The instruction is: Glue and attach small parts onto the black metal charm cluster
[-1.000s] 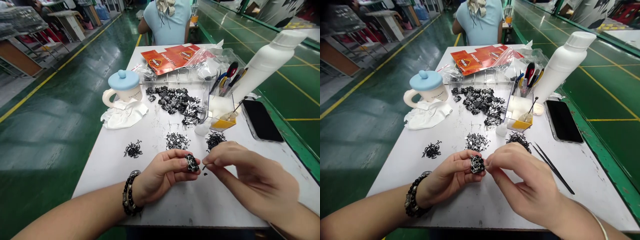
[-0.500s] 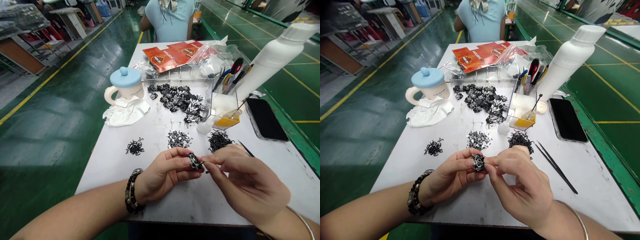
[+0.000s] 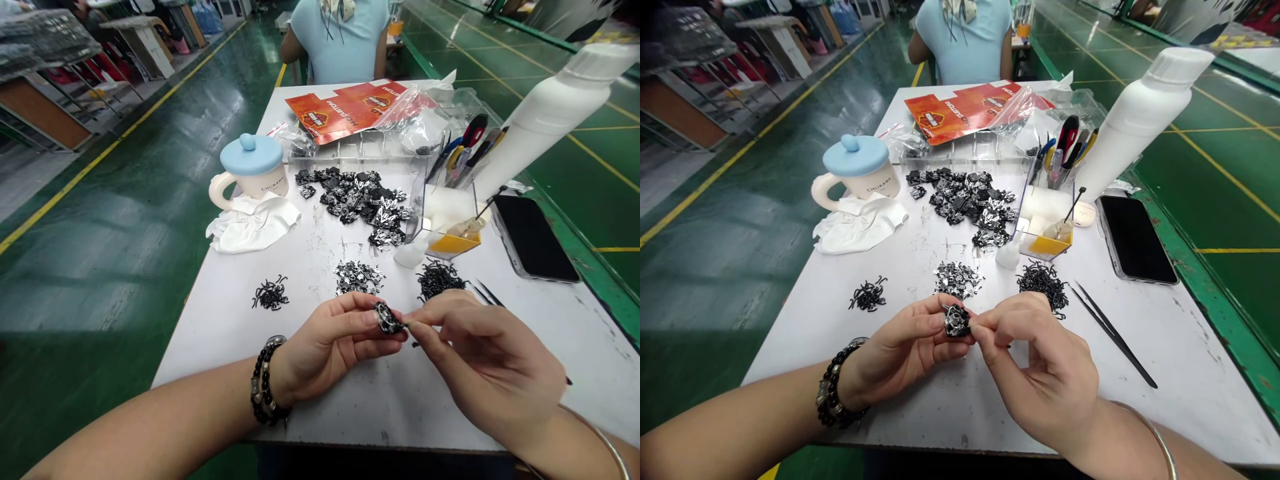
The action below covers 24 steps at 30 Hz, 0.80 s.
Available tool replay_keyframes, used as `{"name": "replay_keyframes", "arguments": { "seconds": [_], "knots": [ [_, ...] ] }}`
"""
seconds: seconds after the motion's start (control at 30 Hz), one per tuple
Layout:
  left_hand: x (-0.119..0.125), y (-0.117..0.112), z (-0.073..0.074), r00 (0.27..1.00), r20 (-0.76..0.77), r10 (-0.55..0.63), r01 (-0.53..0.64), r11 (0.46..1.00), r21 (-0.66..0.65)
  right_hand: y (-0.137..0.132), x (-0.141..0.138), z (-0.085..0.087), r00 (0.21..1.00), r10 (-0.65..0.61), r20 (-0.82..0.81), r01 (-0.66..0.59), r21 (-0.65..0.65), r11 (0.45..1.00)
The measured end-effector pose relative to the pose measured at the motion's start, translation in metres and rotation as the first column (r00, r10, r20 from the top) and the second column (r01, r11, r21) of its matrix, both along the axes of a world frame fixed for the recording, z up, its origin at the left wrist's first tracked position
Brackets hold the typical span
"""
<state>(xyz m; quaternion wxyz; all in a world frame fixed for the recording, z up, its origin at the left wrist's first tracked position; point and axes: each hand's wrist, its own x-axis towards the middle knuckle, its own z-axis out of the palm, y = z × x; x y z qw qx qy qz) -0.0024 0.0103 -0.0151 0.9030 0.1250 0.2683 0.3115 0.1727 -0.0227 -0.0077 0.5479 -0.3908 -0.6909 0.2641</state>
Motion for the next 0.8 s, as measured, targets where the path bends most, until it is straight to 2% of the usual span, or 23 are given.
{"name": "replay_keyframes", "arguments": {
  "seconds": [0.3,0.43,0.6,0.8],
  "knots": [
    [0.000,-0.001,-0.001,1.000,-0.020,0.010,-0.009,1.000,0.003,0.002,0.000,0.007,0.978,-0.005,0.209,-0.019,0.109,0.994],
    [0.001,-0.002,-0.001,1.000,-0.030,0.009,-0.009,1.000,-0.002,0.002,0.001,0.010,0.971,-0.021,0.240,-0.013,0.139,0.990],
    [0.001,-0.001,0.001,0.999,-0.033,0.004,-0.004,1.000,0.021,0.001,0.003,0.009,0.964,0.002,0.267,-0.040,0.140,0.989],
    [0.001,-0.001,0.001,0.998,-0.059,0.013,-0.011,0.999,0.042,0.002,0.006,0.008,0.966,0.033,0.257,-0.054,0.074,0.996]
  ]
}}
